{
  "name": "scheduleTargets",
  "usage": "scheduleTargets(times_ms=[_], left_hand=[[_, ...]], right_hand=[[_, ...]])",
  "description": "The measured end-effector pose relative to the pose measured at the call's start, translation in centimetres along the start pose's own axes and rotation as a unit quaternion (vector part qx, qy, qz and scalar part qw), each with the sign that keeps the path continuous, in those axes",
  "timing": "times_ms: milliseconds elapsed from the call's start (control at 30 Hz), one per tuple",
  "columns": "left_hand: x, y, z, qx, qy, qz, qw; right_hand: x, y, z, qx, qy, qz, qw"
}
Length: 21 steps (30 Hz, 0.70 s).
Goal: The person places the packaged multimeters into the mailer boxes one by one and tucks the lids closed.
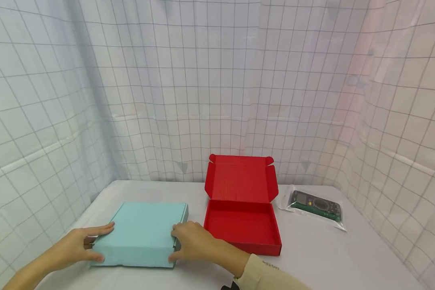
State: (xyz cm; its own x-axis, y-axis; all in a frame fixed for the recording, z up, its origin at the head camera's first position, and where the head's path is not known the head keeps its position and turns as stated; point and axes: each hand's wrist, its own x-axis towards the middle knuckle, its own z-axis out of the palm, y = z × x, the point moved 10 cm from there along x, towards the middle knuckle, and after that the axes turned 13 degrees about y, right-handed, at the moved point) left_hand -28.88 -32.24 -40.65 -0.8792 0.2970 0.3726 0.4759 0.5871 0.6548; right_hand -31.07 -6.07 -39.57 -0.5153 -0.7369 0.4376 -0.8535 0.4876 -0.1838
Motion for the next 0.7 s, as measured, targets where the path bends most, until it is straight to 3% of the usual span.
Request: scheduleTargets(times_ms=[367,700], left_hand=[[-0.01,-0.45,0.03,0.006,0.010,-0.006,0.9999],[0.06,-0.21,-0.18,0.013,0.023,0.013,0.9996]], right_hand=[[0.00,-0.15,0.01,-0.022,0.013,-0.003,1.000],[0.08,-0.62,0.09,-0.043,0.015,-0.026,0.999]])
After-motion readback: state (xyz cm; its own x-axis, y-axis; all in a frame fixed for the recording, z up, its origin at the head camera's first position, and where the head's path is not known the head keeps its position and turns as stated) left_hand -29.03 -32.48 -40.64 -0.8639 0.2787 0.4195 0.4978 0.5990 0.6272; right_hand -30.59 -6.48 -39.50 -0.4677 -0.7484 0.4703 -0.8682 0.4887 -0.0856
